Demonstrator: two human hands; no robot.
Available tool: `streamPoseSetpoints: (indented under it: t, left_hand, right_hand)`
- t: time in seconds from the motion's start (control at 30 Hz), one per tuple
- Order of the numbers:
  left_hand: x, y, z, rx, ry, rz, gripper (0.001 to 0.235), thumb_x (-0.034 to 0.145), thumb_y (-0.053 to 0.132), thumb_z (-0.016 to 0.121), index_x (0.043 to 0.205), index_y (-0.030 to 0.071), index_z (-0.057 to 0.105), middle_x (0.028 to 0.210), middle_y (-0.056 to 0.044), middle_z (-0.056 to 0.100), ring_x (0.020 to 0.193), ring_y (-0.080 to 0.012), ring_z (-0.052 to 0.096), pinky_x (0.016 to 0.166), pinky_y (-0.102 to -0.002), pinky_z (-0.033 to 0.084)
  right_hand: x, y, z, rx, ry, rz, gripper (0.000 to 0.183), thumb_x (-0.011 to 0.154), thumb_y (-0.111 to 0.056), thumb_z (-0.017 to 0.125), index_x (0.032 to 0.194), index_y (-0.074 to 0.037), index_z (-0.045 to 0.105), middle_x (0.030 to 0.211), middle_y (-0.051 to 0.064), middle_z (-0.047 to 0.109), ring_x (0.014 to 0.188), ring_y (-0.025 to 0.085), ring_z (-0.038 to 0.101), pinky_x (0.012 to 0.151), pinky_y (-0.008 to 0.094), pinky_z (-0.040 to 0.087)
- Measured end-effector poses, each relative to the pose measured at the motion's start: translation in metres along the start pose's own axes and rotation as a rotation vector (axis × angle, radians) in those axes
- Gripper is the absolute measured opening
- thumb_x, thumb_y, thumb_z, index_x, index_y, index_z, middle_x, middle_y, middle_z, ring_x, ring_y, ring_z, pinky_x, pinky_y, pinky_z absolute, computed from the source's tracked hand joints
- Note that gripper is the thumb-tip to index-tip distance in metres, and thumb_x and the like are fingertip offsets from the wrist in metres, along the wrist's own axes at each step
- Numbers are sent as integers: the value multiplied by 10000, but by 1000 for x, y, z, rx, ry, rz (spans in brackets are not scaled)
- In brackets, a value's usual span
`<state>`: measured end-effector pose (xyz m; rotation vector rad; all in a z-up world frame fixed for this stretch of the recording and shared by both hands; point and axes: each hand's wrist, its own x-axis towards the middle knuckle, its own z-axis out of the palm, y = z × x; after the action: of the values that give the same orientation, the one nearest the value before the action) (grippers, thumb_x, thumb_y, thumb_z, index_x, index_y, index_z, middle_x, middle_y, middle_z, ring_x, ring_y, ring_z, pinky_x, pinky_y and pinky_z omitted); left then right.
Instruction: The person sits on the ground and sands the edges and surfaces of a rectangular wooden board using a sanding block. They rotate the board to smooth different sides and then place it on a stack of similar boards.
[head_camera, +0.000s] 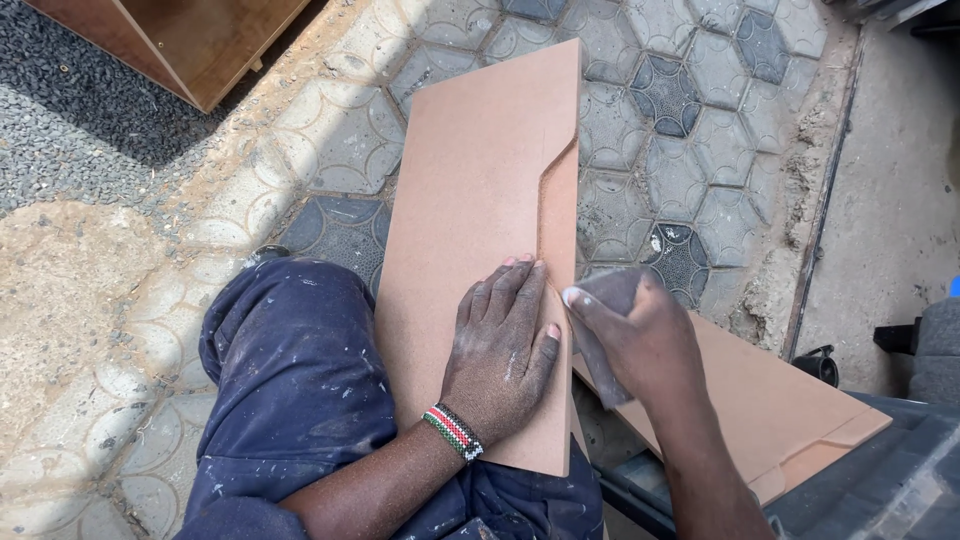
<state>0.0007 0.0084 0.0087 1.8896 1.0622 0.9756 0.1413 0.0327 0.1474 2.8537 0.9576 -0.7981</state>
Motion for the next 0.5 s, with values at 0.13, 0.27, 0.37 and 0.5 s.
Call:
streamPoseSetpoints:
  t: [0.13,0.27,0.37,0.5]
  left_hand:
    - [-2,-1,-3,2,-12,-18,679,1186,341,531,1756,-22,468,1751,-288,527,1696,-447,451,1409,-614,290]
    - [1,-3,-5,-24,-33,-69,676,1181,415,530,1739,33,521,1775,-262,510,1693,-453,437,1383,-620,311]
    - [4,-2,-3,-26,-41,-77,653,1157,435,580,1707,84,590,1773,-249,505,1682,-452,440,1367,-630,324]
    - [3,1,-3,-25,-43,-103,551,1222,374,474,1679,104,621,1777,-203,532,1688,-410,444,1373,-601,325]
  right_hand:
    - [46,-6,8,-109,30,-188,531,1057,-550,865,1200,-50,755,922,114,785,612,200,705,546,350,562]
    - [43,34,-6,66,-169,-133,618,987,-538,822,1299,-6,858,1003,204,909,695,272,821,620,362,627]
    - [76,115,8,227,-151,-201,568,1146,-570,646,1036,-23,756,812,131,733,619,206,606,554,377,483]
    - [99,166,34,412,-417,-407,556,1191,-432,656,823,-27,751,656,60,670,482,158,543,474,360,505]
